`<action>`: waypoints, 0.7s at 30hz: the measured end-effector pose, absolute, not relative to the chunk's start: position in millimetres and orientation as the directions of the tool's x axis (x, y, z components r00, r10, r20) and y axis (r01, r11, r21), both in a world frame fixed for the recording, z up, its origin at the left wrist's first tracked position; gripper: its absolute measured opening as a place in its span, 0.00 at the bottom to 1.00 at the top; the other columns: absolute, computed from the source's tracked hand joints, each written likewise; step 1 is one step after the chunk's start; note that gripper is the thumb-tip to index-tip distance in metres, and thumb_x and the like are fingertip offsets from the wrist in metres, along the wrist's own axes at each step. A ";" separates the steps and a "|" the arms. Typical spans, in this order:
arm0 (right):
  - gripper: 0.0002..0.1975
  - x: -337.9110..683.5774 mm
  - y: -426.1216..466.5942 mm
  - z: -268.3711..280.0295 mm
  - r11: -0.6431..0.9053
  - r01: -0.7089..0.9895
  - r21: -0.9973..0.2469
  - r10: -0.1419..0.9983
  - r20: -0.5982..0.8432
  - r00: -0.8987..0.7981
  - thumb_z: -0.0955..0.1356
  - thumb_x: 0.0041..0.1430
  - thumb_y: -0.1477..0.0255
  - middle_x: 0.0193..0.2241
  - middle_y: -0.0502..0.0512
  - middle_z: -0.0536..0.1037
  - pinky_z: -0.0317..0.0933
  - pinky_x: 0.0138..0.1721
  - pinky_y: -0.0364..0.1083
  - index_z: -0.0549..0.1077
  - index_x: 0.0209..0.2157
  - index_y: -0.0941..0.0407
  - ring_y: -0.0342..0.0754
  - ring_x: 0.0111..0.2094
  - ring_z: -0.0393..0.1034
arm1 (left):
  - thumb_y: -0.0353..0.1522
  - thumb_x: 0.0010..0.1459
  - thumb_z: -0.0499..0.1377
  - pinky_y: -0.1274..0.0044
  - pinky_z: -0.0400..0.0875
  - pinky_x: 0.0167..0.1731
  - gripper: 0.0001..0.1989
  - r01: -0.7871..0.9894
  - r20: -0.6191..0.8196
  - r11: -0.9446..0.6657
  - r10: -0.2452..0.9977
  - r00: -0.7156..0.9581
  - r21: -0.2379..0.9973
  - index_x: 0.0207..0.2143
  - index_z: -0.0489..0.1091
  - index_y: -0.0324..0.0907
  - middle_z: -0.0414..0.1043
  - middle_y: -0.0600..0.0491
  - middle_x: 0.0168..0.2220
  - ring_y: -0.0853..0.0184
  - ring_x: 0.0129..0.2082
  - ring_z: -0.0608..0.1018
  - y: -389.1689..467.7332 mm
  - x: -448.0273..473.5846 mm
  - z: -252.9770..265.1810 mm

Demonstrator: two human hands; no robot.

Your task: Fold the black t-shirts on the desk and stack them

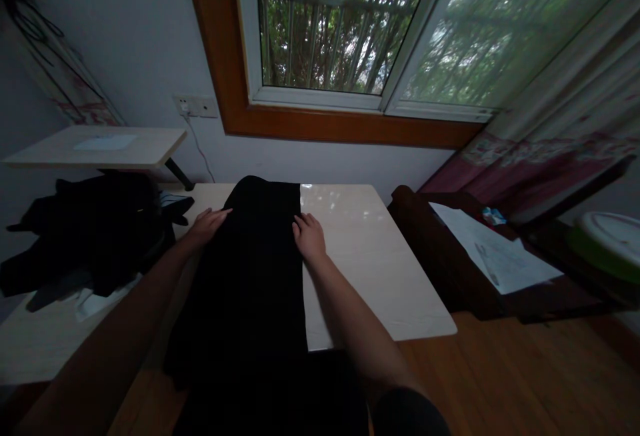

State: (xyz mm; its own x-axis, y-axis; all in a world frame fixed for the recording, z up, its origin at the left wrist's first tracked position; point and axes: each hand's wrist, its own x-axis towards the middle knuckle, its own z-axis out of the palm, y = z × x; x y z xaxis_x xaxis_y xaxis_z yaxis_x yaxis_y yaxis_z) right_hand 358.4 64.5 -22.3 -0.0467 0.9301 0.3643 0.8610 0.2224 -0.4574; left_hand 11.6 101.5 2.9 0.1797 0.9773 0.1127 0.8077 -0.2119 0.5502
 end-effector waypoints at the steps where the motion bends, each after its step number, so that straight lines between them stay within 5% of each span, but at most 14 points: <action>1: 0.20 358.5 69.0 -21.3 0.223 0.855 -0.469 0.930 0.366 -0.042 0.62 0.70 0.66 0.58 0.62 0.74 0.54 0.65 0.53 0.76 0.57 0.56 0.55 0.61 0.64 | 0.39 0.68 0.44 0.65 0.47 0.69 0.25 0.809 0.103 -0.197 0.980 0.168 0.553 0.59 0.72 0.47 0.73 0.53 0.60 0.62 0.64 0.68 107.0 12.5 5.4; 8: 0.17 357.4 86.3 -6.8 0.129 0.835 -0.534 0.961 0.277 0.028 0.63 0.70 0.65 0.41 0.58 0.82 0.61 0.54 0.48 0.81 0.50 0.53 0.52 0.46 0.73 | 0.38 0.62 0.52 0.73 0.68 0.55 0.18 0.797 -0.001 -0.122 0.988 0.152 0.591 0.46 0.80 0.47 0.80 0.54 0.51 0.61 0.53 0.78 137.5 15.1 21.2; 12: 0.15 354.9 94.1 -2.2 0.090 0.811 -0.578 0.980 0.196 0.031 0.64 0.68 0.69 0.42 0.57 0.82 0.63 0.48 0.44 0.81 0.49 0.54 0.50 0.44 0.76 | 0.34 0.59 0.55 0.74 0.70 0.53 0.16 0.796 -0.018 -0.096 0.991 0.133 0.598 0.41 0.82 0.47 0.82 0.54 0.47 0.61 0.50 0.80 148.1 16.6 20.5; 21: 0.15 353.0 125.9 -5.2 0.038 0.785 -0.618 0.972 0.206 0.115 0.64 0.66 0.71 0.45 0.59 0.83 0.64 0.52 0.46 0.82 0.45 0.56 0.52 0.47 0.77 | 0.34 0.61 0.50 0.73 0.68 0.55 0.20 0.779 0.070 -0.067 0.997 0.030 0.623 0.45 0.80 0.44 0.81 0.52 0.49 0.62 0.52 0.79 163.8 13.5 5.0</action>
